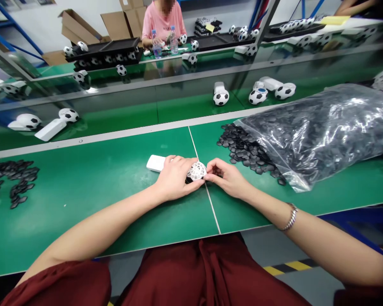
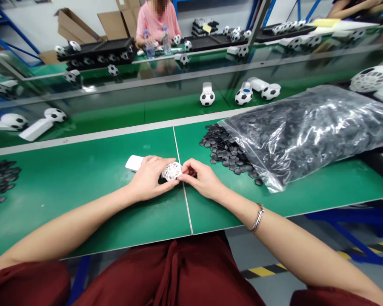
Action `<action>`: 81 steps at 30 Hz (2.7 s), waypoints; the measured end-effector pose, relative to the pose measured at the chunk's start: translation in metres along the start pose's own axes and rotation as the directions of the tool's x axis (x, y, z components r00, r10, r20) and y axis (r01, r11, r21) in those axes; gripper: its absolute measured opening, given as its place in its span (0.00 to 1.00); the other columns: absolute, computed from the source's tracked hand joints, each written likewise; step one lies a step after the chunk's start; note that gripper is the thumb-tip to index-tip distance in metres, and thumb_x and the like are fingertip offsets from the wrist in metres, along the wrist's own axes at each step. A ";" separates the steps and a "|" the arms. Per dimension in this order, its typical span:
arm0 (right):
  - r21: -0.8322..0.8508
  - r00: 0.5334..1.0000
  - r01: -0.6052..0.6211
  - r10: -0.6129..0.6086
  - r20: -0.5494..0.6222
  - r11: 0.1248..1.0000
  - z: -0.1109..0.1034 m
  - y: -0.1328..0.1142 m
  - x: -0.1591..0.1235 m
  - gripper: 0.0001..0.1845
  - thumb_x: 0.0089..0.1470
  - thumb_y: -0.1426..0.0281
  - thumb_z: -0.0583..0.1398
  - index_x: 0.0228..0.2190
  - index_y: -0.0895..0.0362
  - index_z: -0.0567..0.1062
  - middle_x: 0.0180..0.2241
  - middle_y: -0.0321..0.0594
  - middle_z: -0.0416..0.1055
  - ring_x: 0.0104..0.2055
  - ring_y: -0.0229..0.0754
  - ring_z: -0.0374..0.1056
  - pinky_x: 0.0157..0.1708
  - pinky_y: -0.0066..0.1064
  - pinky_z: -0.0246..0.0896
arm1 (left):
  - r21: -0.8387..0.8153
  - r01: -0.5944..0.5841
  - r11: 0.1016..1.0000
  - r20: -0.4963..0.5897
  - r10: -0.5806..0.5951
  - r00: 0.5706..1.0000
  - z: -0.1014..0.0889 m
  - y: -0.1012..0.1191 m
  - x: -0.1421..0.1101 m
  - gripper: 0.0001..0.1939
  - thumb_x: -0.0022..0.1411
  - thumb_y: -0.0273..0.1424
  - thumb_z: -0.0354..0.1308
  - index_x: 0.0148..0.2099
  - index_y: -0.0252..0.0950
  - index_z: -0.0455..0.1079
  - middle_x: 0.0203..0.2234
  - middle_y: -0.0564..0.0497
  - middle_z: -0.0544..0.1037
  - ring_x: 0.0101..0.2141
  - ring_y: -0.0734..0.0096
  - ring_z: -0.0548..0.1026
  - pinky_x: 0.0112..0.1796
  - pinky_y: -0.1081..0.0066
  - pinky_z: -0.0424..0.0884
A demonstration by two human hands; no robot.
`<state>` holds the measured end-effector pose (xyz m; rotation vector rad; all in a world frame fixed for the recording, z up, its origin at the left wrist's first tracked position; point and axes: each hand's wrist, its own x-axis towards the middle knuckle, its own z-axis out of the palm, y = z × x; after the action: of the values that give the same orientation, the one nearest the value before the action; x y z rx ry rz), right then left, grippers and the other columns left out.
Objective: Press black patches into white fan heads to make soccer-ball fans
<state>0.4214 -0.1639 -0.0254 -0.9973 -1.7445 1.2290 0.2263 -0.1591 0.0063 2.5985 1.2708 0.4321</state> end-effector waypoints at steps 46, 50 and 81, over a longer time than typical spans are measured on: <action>-0.464 0.988 0.157 -0.134 0.083 0.872 -0.006 -0.041 -0.020 0.07 0.55 0.68 0.56 0.32 0.51 0.75 0.30 0.37 0.73 0.33 0.41 0.68 0.35 0.33 0.62 | -0.103 -0.133 0.986 0.080 0.142 0.987 -0.009 -0.013 -0.004 0.30 0.55 0.47 0.54 0.56 0.37 0.57 0.50 0.46 0.69 0.51 0.58 0.64 0.57 0.50 0.45; -0.447 0.986 0.165 -0.156 0.059 0.879 -0.001 -0.041 -0.017 0.07 0.55 0.68 0.57 0.31 0.52 0.75 0.30 0.38 0.73 0.33 0.41 0.68 0.35 0.33 0.62 | -0.113 -0.111 0.987 0.088 0.121 0.989 -0.010 -0.011 -0.004 0.30 0.55 0.47 0.55 0.56 0.37 0.58 0.50 0.46 0.69 0.51 0.58 0.64 0.57 0.49 0.45; -0.235 0.999 0.015 -0.025 -0.037 0.972 -0.005 -0.008 -0.001 0.10 0.48 0.65 0.62 0.32 0.56 0.68 0.34 0.38 0.68 0.37 0.40 0.66 0.35 0.33 0.63 | -0.202 -0.048 0.978 0.014 0.052 0.999 -0.003 -0.006 -0.005 0.27 0.49 0.41 0.59 0.52 0.39 0.62 0.47 0.49 0.72 0.46 0.59 0.68 0.56 0.53 0.49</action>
<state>0.4251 -0.1645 -0.0161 -1.1284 -1.8948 0.9992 0.2175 -0.1592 0.0060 2.4624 1.0950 0.5150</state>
